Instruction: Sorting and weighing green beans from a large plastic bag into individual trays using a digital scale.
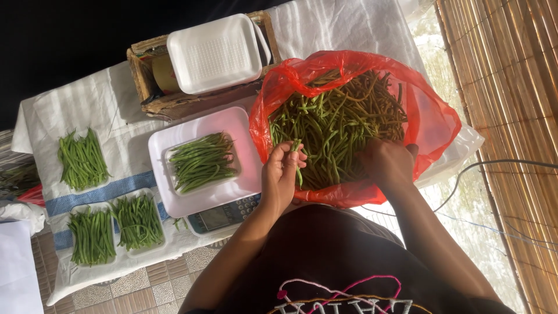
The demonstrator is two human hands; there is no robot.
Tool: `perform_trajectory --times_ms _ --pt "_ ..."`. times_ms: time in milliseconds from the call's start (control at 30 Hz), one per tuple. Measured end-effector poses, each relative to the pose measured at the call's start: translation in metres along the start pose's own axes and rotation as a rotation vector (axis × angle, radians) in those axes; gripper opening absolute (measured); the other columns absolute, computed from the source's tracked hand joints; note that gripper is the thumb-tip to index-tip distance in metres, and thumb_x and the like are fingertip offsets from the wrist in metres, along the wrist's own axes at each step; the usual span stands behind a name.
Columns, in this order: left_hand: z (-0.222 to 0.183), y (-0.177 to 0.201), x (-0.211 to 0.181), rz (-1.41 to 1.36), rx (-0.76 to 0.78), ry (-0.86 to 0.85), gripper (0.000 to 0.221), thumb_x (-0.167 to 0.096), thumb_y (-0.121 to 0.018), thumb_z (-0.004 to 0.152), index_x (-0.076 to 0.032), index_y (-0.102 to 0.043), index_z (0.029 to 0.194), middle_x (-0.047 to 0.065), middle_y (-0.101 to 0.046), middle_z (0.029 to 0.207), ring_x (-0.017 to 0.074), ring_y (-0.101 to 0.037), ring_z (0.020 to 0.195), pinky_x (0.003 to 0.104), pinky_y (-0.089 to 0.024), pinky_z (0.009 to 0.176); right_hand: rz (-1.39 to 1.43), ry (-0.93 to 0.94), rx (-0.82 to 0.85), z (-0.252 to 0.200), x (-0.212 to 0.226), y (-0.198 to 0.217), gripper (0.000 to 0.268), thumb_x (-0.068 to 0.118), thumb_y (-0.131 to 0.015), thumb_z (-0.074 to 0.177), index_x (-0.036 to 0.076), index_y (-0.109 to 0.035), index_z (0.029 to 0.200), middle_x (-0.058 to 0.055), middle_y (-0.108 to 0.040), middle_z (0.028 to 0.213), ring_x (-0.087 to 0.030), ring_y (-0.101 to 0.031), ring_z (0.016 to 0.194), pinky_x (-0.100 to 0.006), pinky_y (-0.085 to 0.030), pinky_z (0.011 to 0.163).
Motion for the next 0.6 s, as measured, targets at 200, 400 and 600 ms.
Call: perform_trajectory --times_ms 200,400,600 --pt "0.002 0.000 0.015 -0.031 0.037 0.018 0.023 -0.019 -0.050 0.107 -0.004 -0.065 0.116 0.011 -0.073 0.094 0.0174 -0.071 0.082 0.032 -0.059 0.081 0.249 -0.076 0.087 0.008 -0.024 0.001 0.024 0.046 -0.070 0.086 0.025 -0.075 0.095 -0.001 -0.074 0.085 -0.033 -0.071 0.093 -0.047 -0.048 0.086" --pt "0.003 -0.006 0.011 -0.149 0.080 0.055 0.024 -0.018 -0.049 0.107 -0.001 -0.062 0.119 0.014 -0.073 0.098 0.0185 -0.072 0.084 0.031 -0.062 0.079 0.823 -0.261 0.169 -0.008 0.003 0.085 0.022 0.024 -0.073 0.085 0.016 -0.079 0.104 -0.007 -0.075 0.084 -0.019 -0.065 0.083 -0.034 -0.051 0.076" --pt "0.005 -0.023 -0.004 -0.264 0.157 0.090 0.025 -0.017 -0.049 0.108 0.000 -0.061 0.121 0.019 -0.074 0.106 0.0241 -0.075 0.088 0.035 -0.064 0.078 1.120 -0.216 0.211 -0.010 0.011 0.078 0.021 0.017 -0.079 0.089 -0.002 -0.079 0.100 -0.018 -0.072 0.079 -0.024 -0.064 0.077 -0.036 -0.052 0.070"
Point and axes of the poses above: each hand's wrist, its own z-axis towards the middle knuckle, its own y-axis out of the back of the hand, x = y × z, the point moved 1 cm from there along z, towards the middle knuckle
